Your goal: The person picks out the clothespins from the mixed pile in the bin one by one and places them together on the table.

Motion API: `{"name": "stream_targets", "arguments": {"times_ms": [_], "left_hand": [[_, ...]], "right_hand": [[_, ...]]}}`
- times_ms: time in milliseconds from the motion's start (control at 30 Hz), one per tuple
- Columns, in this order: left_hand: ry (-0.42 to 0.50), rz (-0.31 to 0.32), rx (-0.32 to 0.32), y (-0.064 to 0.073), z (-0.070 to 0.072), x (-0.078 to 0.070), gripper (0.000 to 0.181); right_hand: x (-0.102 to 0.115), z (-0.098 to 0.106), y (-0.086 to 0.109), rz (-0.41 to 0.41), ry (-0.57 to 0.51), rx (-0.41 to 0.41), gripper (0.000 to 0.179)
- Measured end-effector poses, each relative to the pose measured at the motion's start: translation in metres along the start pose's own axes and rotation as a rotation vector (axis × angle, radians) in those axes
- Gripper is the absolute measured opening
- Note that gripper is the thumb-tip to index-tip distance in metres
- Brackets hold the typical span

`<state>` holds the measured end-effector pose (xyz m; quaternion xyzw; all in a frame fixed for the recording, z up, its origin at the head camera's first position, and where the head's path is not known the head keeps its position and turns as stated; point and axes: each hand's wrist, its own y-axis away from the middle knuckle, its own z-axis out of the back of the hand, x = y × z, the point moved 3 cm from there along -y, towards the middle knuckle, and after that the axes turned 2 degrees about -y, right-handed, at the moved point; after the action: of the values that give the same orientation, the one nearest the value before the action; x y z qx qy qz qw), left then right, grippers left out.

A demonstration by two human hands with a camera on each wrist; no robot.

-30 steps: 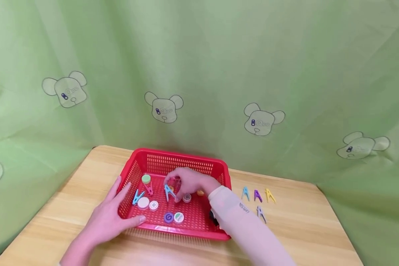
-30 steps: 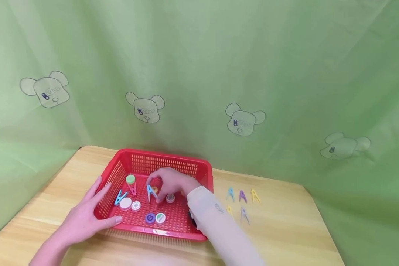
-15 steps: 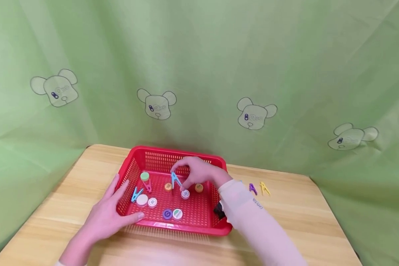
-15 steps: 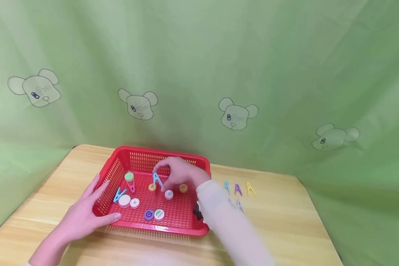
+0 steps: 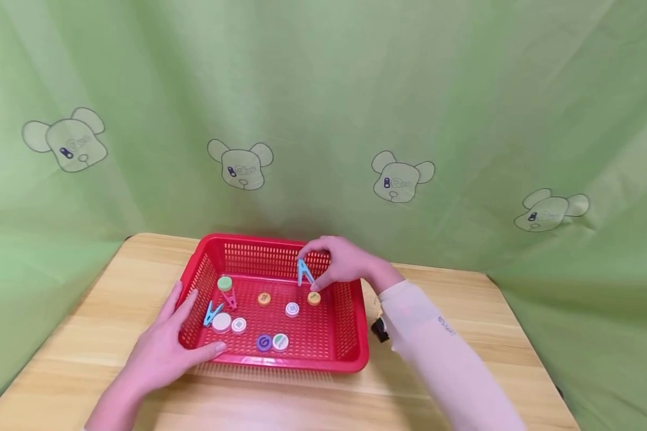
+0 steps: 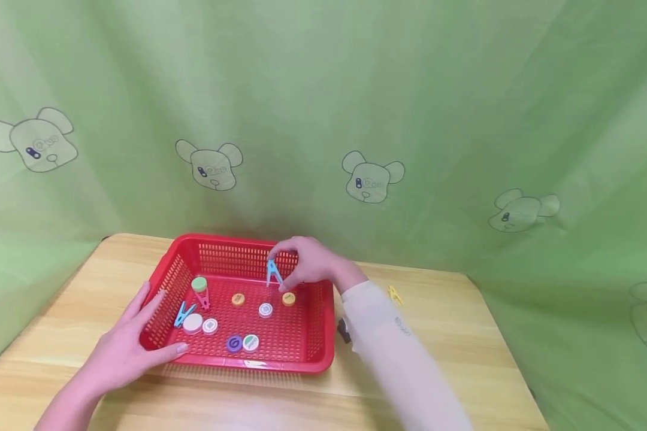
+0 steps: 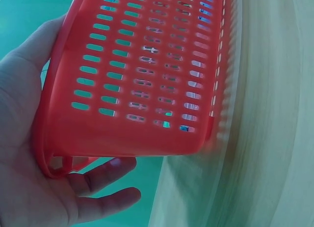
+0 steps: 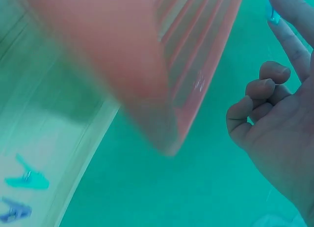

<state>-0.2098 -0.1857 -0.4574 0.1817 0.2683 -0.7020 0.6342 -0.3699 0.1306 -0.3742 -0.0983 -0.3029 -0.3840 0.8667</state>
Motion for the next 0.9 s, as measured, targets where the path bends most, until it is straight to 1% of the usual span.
{"name": "stream_targets", "arguments": {"times_ms": [167, 267, 400, 500, 833, 900], "left_hand": [[-0.006, -0.006, -0.005, 0.001, -0.001, 0.003, 0.123], [-0.007, -0.007, -0.002, 0.002, -0.001, 0.003, 0.124], [0.000, -0.012, -0.001, 0.001, 0.000, 0.001, 0.125], [-0.002, -0.011, -0.006, 0.001, 0.003, 0.000, 0.124], [-0.009, -0.001, 0.008, 0.003, 0.004, 0.000, 0.124], [-0.009, -0.004, 0.007, 0.003, 0.004, 0.001, 0.124]], "right_hand": [[-0.017, 0.010, 0.023, -0.021, -0.080, -0.019, 0.058], [-0.030, 0.014, 0.038, -0.013, -0.109, -0.047, 0.057], [-0.045, 0.022, 0.058, -0.004, -0.099, -0.095, 0.058], [-0.056, 0.025, 0.068, -0.018, -0.099, -0.118, 0.059], [-0.084, 0.029, 0.098, -0.086, -0.060, -0.143, 0.061], [-0.089, 0.030, 0.105, -0.099, -0.067, -0.148, 0.061]]}}
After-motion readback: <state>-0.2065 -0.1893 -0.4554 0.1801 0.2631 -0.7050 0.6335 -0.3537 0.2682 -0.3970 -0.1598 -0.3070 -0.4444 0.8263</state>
